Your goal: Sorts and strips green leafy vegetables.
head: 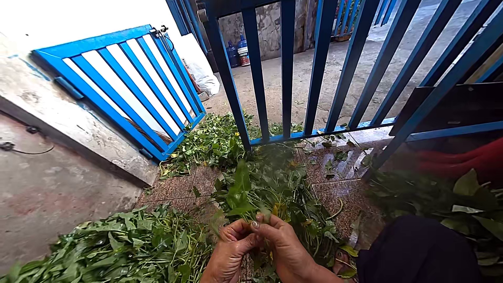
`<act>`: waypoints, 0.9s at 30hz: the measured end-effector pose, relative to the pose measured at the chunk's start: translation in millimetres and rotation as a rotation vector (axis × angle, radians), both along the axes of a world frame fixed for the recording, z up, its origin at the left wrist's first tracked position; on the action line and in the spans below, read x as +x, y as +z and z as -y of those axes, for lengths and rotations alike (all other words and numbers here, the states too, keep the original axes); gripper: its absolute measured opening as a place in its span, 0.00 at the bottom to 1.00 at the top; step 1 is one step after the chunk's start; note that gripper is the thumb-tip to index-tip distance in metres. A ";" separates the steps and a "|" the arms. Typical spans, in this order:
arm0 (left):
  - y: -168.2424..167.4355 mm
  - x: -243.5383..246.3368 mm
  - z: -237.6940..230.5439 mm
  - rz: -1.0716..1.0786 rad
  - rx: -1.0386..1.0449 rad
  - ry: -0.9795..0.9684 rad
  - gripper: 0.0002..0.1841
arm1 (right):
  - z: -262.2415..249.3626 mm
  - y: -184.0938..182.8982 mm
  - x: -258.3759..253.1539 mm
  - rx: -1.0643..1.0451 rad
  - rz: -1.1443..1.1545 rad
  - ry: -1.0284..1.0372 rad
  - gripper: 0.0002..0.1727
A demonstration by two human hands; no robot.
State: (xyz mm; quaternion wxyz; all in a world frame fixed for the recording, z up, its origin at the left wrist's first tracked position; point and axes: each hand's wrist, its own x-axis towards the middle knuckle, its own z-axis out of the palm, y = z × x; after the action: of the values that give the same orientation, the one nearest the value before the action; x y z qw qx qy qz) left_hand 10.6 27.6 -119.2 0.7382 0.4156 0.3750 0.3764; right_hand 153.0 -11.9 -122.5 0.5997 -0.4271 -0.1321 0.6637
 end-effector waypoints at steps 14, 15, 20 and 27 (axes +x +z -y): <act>-0.4 6.5 0.4 0.031 -0.204 0.214 0.06 | -1.7 -45.6 4.7 0.747 0.900 -0.203 0.13; -1.6 7.4 0.9 0.021 -0.209 0.223 0.06 | -1.7 -51.5 6.3 0.810 1.027 -0.256 0.10; -7.7 7.0 -1.4 0.000 -0.208 0.345 0.07 | 21.8 -81.4 23.9 1.005 1.479 -0.185 0.06; 4.2 -6.0 -15.3 -0.016 -0.204 0.470 0.08 | 56.3 -90.8 66.2 0.136 1.571 1.120 0.29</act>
State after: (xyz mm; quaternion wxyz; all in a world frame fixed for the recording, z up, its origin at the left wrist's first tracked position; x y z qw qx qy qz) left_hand 4.6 43.0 -115.0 0.6655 0.2433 0.5032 0.4946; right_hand 219.2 -68.2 -213.3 -0.0395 -0.5887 -0.7178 0.3695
